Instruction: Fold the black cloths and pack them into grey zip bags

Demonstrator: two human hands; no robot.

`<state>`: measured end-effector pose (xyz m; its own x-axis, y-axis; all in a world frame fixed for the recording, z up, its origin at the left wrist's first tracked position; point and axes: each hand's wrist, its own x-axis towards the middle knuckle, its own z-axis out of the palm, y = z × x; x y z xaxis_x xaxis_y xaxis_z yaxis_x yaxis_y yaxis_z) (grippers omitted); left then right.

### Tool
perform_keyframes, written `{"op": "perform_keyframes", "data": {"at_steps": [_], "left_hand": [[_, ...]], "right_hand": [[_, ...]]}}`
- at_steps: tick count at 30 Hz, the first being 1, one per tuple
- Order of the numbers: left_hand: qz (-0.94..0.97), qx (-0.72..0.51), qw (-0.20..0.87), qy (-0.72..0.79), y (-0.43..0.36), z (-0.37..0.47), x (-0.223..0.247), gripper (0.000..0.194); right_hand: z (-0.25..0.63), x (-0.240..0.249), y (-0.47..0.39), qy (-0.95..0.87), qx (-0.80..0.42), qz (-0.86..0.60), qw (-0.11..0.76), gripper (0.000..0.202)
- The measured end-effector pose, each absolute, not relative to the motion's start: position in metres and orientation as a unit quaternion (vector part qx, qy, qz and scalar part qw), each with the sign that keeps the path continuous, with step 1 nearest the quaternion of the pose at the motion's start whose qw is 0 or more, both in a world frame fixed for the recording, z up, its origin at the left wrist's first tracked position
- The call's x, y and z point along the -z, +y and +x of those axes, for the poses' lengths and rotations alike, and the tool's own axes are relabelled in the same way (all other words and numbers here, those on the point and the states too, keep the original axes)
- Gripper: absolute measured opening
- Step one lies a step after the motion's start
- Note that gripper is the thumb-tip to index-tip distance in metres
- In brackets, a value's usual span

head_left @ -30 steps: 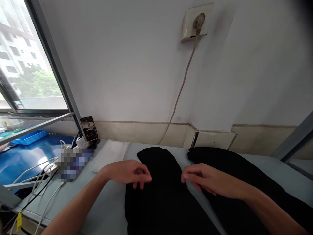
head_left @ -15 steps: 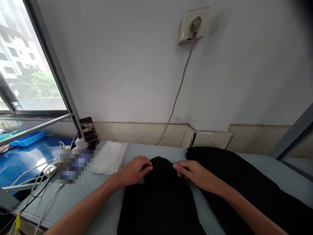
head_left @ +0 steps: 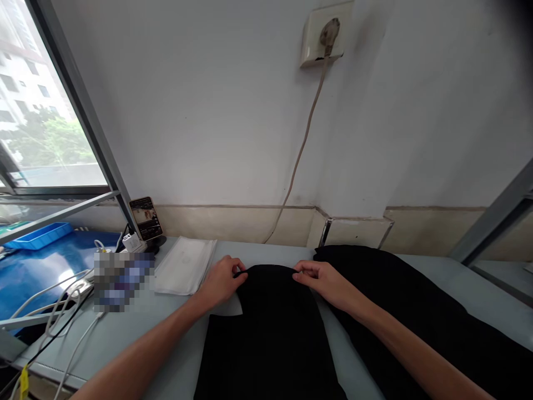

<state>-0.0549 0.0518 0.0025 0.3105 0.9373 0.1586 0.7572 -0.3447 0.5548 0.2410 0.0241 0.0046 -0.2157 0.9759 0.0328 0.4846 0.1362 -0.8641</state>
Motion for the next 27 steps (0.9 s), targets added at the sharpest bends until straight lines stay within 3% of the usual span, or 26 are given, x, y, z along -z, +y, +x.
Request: {"op": "perform_keyframes", "data": {"at_steps": [3, 10, 15, 21, 27], "left_hand": [[0.745, -0.285, 0.262, 0.544, 0.054, -0.054, -0.010, 0.018], [0.558, -0.347, 0.568, 0.496, 0.052, -0.046, -0.022, 0.038], [0.543, -0.388, 0.576, 0.472, 0.053, -0.044, -0.022, 0.044], [0.573, -0.381, 0.526, 0.500, 0.055, -0.048, -0.027, 0.038], [0.491, -0.407, 0.629, 0.443, 0.050, -0.046, -0.030, 0.030]], "right_hand": [[0.243, -0.011, 0.023, -0.624, -0.436, -0.555, 0.336, 0.042], [0.242, -0.023, 0.015, -0.545, -0.516, -0.535, 0.388, 0.035], [0.240, -0.020, 0.016, -0.553, -0.496, -0.540, 0.395, 0.046], [0.240, -0.014, 0.019, -0.569, -0.502, -0.519, 0.393, 0.051], [0.238, -0.018, 0.015, -0.578, -0.513, -0.501, 0.389, 0.055]]}}
